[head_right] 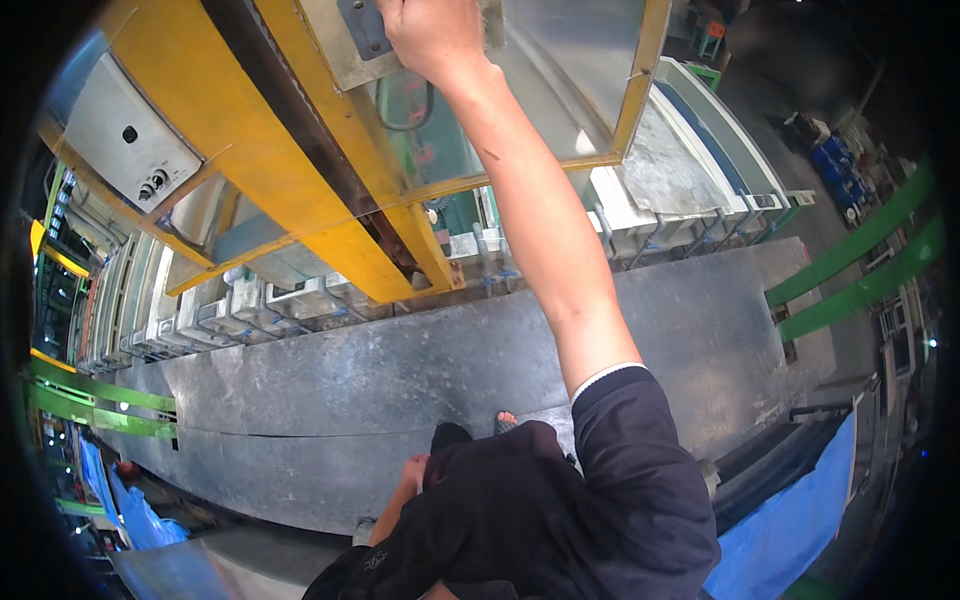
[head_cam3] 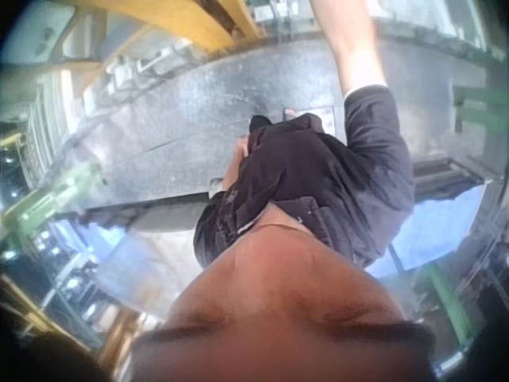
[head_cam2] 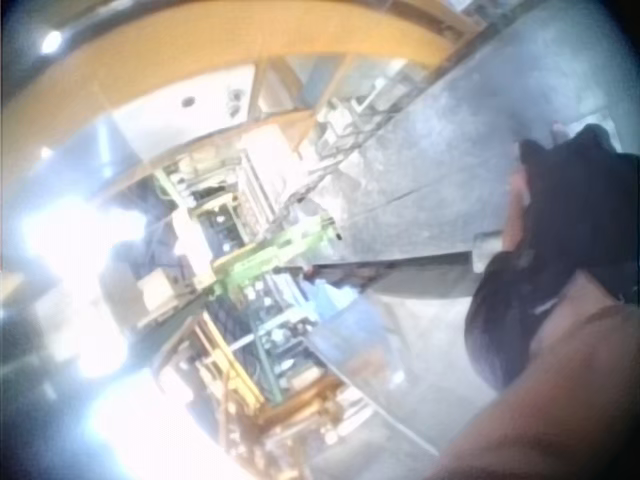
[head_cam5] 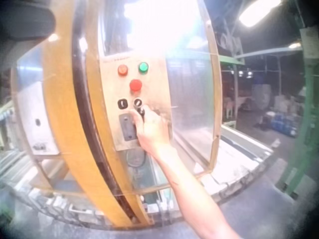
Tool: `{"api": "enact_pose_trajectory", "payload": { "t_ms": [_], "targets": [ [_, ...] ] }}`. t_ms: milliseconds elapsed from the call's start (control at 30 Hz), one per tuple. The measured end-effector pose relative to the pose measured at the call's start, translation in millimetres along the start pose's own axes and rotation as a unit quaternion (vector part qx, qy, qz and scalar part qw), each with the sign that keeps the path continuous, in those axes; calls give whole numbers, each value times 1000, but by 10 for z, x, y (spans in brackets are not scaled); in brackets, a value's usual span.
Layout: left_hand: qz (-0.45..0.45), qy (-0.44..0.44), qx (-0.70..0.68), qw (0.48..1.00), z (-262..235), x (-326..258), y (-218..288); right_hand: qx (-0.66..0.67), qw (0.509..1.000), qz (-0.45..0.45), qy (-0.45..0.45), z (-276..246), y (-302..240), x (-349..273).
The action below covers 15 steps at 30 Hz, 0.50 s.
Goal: The person stands at a control panel and repeatedly presses buttons and turns a knob to operate a large industrial machine. The person occasionally looks around the factory floor while continuing to manipulate the controls.
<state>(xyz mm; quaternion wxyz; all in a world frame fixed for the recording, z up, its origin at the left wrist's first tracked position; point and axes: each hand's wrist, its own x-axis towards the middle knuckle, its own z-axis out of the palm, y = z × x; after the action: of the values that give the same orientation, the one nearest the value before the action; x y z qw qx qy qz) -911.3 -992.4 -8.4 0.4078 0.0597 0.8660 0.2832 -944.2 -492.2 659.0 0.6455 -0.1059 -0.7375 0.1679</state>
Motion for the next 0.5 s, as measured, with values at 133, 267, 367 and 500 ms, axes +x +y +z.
{"api": "enact_pose_trajectory", "payload": {
  "t_ms": [133,267,367,500],
  "targets": [
    [5,-19,-24,1000,-65,-176,135,-11,1000,-1,4,5,31,-7],
    [70,-14,-73,995,-31,-98,-142,-17,1000,9,11,-14,50,6],
    [55,-20,-38,998,-32,-63,-237,-14,1000,9,20,-16,41,-9],
    [64,-36,-39,997,-71,-41,-316,-13,999,5,32,-20,103,-17]
  ]
}}
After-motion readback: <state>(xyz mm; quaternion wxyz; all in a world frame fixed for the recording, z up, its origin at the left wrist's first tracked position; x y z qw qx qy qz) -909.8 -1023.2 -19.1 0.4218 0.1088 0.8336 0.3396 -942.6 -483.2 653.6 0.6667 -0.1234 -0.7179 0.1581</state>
